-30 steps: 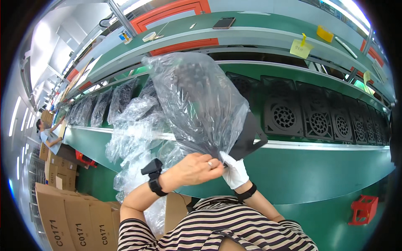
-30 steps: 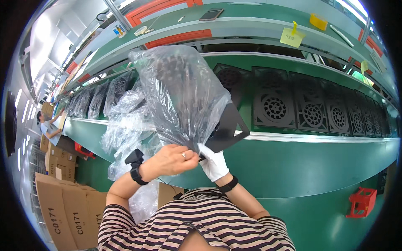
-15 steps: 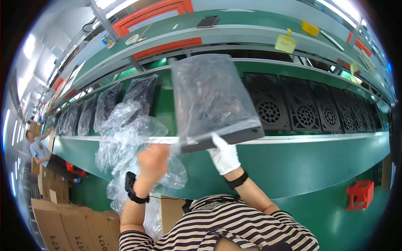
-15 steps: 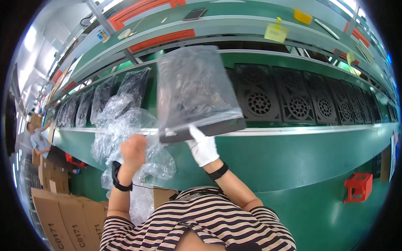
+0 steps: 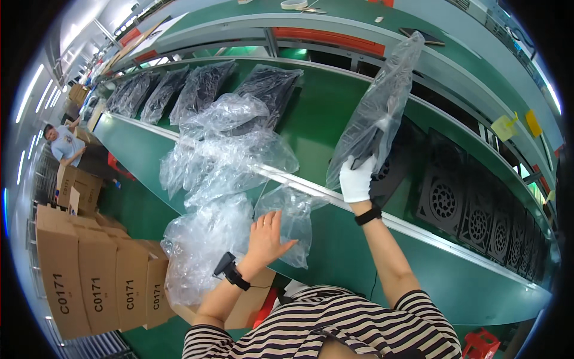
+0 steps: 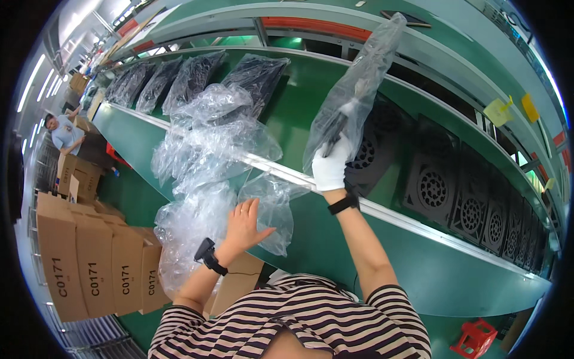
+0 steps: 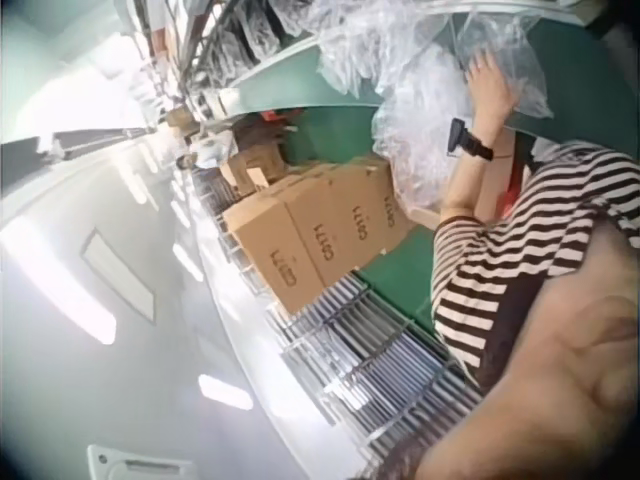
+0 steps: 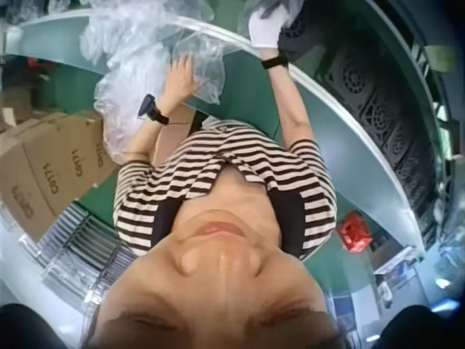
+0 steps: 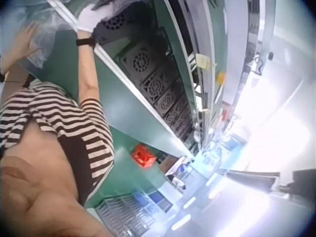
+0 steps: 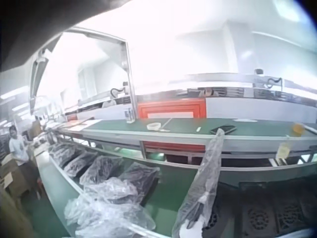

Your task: The recorder is placing industrial components into plastic bags on an assembly line.

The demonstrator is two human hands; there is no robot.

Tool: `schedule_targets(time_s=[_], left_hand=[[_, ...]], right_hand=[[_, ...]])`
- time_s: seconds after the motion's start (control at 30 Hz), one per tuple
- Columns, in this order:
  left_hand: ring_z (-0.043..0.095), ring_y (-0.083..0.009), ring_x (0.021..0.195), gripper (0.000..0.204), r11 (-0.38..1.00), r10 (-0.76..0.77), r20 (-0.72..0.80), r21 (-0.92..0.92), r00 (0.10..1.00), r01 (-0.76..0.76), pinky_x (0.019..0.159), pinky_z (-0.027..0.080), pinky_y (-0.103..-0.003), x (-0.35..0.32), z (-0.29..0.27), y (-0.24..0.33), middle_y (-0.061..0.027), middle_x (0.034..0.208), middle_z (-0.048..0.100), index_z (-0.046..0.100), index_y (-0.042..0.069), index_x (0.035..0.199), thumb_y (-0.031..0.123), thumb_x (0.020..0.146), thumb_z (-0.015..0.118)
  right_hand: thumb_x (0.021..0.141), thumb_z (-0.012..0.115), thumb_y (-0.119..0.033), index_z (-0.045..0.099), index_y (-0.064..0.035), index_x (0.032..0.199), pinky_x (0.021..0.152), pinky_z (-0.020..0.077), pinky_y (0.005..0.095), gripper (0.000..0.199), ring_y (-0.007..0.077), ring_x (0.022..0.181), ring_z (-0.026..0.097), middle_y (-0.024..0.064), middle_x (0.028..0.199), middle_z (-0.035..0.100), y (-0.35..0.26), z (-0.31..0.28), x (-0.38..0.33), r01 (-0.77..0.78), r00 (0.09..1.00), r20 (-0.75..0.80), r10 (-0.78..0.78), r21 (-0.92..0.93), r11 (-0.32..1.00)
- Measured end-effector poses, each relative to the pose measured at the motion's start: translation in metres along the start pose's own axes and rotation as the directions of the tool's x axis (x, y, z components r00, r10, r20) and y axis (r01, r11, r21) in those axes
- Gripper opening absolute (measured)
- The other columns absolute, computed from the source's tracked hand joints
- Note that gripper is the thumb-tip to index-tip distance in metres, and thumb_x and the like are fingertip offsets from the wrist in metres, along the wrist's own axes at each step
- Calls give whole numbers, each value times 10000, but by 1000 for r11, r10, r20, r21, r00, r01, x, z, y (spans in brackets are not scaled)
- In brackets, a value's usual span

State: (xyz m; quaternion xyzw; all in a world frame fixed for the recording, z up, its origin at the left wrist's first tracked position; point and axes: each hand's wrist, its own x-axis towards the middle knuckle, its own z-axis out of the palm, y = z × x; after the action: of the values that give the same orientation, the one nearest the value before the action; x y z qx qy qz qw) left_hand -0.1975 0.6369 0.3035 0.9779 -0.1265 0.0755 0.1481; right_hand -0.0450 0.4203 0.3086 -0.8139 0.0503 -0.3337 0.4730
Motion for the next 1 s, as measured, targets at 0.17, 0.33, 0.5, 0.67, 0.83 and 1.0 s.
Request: schedule_targets(time_s=[0.17, 0.33, 0.5, 0.67, 0.83, 1.0], left_hand=[[557, -330, 937, 331, 982, -188, 203, 31, 961, 185, 815, 428, -471, -39, 71, -59, -106, 996, 609, 596, 75, 1022, 263, 762, 677], [588, -256, 837, 124, 777, -326, 177, -510, 929, 370, 801, 458, -460, -24, 28, -71, -84, 865, 619, 608, 85, 921, 188, 854, 595], [559, -224, 831, 180, -95, -648, 183, -983, 740, 160, 744, 487, -428, -8, -14, -97, -93, 893, 587, 575, 82, 1038, 185, 891, 563], [539, -231, 785, 250, -666, -656, 493, -734, 571, -131, 661, 475, -393, 11, -21, -107, -97, 846, 545, 515, 48, 1080, 166, 872, 585], [560, -237, 746, 261, -583, -362, 294, -812, 885, 31, 656, 476, -397, -23, -10, -127, -109, 808, 553, 512, 20, 1071, 163, 868, 593], [599, -263, 838, 346, -606, 50, 519, -663, 853, 439, 691, 518, -424, -12, -28, -105, -147, 922, 588, 505, 10, 1136, 197, 864, 608]], right_hand=[[849, 565, -128, 437, 1, 1240, 857, 439, 450, 431, 421, 1036, 547, 267, 1116, 559, 26, 27, -49, -276, 961, 18, 276, 57, 959], [727, 533, 35, 527, -1, 1030, 879, 396, 438, 305, 385, 982, 497, 192, 989, 547, 24, 58, -31, 61, 991, 126, -47, -115, 991], [701, 510, 61, 536, -11, 1044, 866, 407, 453, 352, 397, 978, 500, 212, 974, 565, 51, 132, 6, 312, 929, 313, -199, -367, 877], [725, 607, -78, 511, -22, 1173, 984, 364, 471, 462, 420, 1129, 452, 241, 1169, 525, 55, 138, -7, 342, 766, 641, 57, -480, 808], [762, 701, -458, 301, -76, 1417, 1101, 244, 451, 857, 327, 1346, 280, 176, 1401, 362, -4, 65, -34, -825, 487, 859, 158, 393, 407], [936, 494, -382, 320, -55, 1402, 879, 472, 369, 595, 267, 1146, 524, 180, 1337, 458, -28, 41, -48, -999, 48, 958, -283, 46, -13]])
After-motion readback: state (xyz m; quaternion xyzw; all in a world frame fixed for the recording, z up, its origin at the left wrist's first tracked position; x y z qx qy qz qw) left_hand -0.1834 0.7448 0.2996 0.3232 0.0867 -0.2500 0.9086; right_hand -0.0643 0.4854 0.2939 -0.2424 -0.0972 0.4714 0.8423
